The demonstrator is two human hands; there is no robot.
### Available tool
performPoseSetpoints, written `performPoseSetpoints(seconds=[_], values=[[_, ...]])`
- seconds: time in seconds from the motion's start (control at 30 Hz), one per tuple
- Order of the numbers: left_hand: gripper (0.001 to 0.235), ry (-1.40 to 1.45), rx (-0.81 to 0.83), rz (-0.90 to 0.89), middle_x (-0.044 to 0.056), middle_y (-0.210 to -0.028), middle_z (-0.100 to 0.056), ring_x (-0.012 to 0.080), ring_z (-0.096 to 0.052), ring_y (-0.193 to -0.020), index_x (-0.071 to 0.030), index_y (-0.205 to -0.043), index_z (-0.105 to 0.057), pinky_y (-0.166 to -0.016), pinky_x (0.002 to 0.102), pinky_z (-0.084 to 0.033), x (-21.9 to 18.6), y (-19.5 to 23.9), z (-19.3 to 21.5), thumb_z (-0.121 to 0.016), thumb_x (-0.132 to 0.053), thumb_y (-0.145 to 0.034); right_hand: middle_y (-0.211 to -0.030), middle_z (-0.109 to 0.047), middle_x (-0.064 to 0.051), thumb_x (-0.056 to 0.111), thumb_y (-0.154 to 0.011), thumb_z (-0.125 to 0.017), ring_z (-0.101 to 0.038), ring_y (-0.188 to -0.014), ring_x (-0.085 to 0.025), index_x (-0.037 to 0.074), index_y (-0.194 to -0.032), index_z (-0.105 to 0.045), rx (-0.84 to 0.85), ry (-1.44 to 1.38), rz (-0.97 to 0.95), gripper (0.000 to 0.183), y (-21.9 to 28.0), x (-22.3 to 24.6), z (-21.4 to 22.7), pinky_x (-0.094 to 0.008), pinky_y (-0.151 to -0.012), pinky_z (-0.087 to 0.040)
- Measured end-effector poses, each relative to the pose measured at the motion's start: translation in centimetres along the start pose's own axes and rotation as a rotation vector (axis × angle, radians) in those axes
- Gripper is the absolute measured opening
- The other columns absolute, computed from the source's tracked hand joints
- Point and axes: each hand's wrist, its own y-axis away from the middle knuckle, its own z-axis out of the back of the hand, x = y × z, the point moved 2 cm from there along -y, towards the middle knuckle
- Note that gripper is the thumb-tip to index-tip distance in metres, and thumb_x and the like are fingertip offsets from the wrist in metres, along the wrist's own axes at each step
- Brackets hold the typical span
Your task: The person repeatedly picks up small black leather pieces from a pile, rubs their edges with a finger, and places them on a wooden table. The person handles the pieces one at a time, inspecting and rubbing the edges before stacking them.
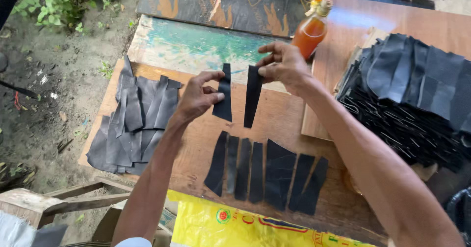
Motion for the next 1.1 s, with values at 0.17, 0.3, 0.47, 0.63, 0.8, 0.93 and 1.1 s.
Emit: performPoseSetpoints(seconds=[0.17,0.3,0.47,0.63,0.8,0.93,1.1], values=[[0.058,-0.232,0.004,-0.114,0.012,-0.13,-0.064,0.0217,-0.069,-0.093,0.0,-0.133,-0.062,-0.076,0.033,-0.061,2.4,-0.1,0.6,-0.074,0.008,-0.077,-0.102,-0.07,-0.015,-0.016,-0.079,-0.068,-0.072,-0.085,-0.019,-0.005,-0.127,-0.057,-0.145,0.05,-0.006,0.05,-2.4,-5.0,-3.0,-0.027,-0.071,-0.066],[0.056,-0.315,0.017,-0.079,0.011,-0.129,-0.066,0.0191,-0.066,-0.083,0.001,-0.131,-0.063,-0.076,0.032,-0.057,2.2,0.4,1.6,-0.075,0.006,-0.077,-0.1,-0.072,-0.013,-0.016,-0.077,-0.069,-0.07,-0.082,-0.018,-0.004,-0.123,-0.061,-0.282,0.11,0.023,0.048,-3.2,-7.6,-4.8,-0.026,-0.067,-0.063],[0.056,-0.416,-0.023,-0.072,0.01,-0.126,-0.065,0.0218,-0.065,-0.08,0.0,-0.13,-0.063,-0.076,0.034,-0.057,1.0,1.0,1.5,-0.074,0.006,-0.076,-0.096,-0.076,-0.011,-0.013,-0.077,-0.073,-0.073,-0.084,-0.016,-0.002,-0.122,-0.064,-0.363,0.257,0.149,0.047,-4.1,-8.7,-5.9,-0.026,-0.073,-0.063],[0.055,-0.661,-0.099,-0.345,0.015,-0.119,-0.058,0.0315,-0.062,-0.099,-0.002,-0.126,-0.061,-0.083,0.043,-0.054,2.2,0.8,1.5,-0.074,-0.002,-0.072,-0.1,-0.075,-0.009,-0.007,-0.081,-0.074,-0.071,-0.089,-0.018,0.0,-0.123,-0.064,-0.371,0.432,0.253,0.045,-1.7,-6.1,-5.9,-0.029,-0.078,-0.061],[0.018,-0.903,-0.056,-0.293,0.012,-0.112,-0.063,0.0314,-0.068,-0.091,-0.016,-0.099,-0.08,-0.082,0.046,-0.054,0.5,1.2,1.0,-0.07,-0.016,-0.084,-0.106,-0.074,-0.009,-0.003,-0.087,-0.073,-0.071,-0.097,-0.022,0.002,-0.123,-0.066,-0.118,0.737,0.629,0.038,10.3,1.7,-4.2,-0.035,-0.087,-0.059],[0.024,-0.815,-0.107,-0.288,0.014,-0.12,-0.066,0.0262,-0.071,-0.087,-0.007,-0.11,-0.076,-0.076,0.037,-0.058,-8.1,0.9,-1.6,-0.072,-0.008,-0.086,-0.101,-0.076,-0.006,0.005,-0.091,-0.076,-0.072,-0.093,-0.022,0.005,-0.124,-0.07,-0.119,0.771,0.616,0.033,20.2,6.4,1.6,-0.038,-0.089,-0.06],[0.027,-0.444,0.101,-0.728,0.012,-0.113,-0.069,0.0252,-0.067,-0.105,-0.003,-0.113,-0.074,-0.088,0.037,-0.056,-18.5,-2.7,-16.0,-0.078,-0.008,-0.087,-0.139,-0.068,-0.013,0.008,-0.088,-0.076,-0.064,-0.127,-0.027,0.013,-0.102,-0.072,-0.782,1.063,0.376,0.015,28.5,11.1,15.9,-0.038,-0.103,-0.056]])
